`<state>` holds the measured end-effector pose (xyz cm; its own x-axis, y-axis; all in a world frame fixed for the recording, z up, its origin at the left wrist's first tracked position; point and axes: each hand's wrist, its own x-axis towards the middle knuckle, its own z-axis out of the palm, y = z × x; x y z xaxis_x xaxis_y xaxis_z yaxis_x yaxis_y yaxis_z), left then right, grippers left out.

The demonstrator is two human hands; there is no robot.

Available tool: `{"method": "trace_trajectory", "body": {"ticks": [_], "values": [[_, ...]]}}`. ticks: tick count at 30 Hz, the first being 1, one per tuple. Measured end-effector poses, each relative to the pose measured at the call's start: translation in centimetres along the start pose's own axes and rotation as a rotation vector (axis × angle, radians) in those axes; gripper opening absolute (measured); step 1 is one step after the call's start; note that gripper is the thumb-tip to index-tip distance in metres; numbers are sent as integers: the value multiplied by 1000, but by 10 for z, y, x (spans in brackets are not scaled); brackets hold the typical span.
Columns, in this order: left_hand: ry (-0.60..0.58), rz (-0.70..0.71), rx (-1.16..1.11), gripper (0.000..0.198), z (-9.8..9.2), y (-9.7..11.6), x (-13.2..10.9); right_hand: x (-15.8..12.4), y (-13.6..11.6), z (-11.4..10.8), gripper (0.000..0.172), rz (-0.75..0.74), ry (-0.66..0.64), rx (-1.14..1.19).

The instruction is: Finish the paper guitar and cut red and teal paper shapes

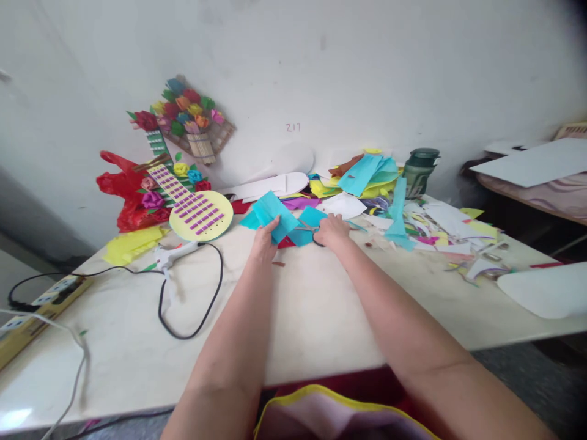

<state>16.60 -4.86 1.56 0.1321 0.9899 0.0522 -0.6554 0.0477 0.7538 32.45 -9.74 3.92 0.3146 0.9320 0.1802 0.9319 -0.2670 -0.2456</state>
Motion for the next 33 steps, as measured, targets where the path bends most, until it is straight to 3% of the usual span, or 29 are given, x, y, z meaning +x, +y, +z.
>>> {"method": "trace_trajectory", "body": {"ticks": [3, 7, 9, 13, 16, 21, 26, 30, 33], "values": [[-3, 7, -19, 33, 3, 0, -2, -2, -10, 0, 28, -82, 112, 238], [-37, 13, -19, 31, 6, -2, -5, -3, -28, 13, 44, -82, -131, 924], [-33, 10, -5, 32, 9, -3, -6, -1, -33, 23, 35, -63, -152, 1122], [5, -13, -4, 38, 9, -2, -5, 7, -30, 34, 25, -11, 25, 1132], [25, -16, -12, 35, 1, 3, 2, 11, -23, 30, 20, 8, 80, 1165], [-1, -35, 55, 25, -18, 21, 10, 9, -16, 19, 18, -21, 43, 1346], [-159, -236, 140, 34, -28, 40, 5, 8, -6, 14, 20, -131, 47, 1343], [-199, -282, 305, 22, -27, 38, 0, 7, 0, 11, 25, -219, -21, 1274], [-261, -274, 386, 25, -23, 30, -2, 7, -1, 11, 30, -226, -51, 1327]]}}
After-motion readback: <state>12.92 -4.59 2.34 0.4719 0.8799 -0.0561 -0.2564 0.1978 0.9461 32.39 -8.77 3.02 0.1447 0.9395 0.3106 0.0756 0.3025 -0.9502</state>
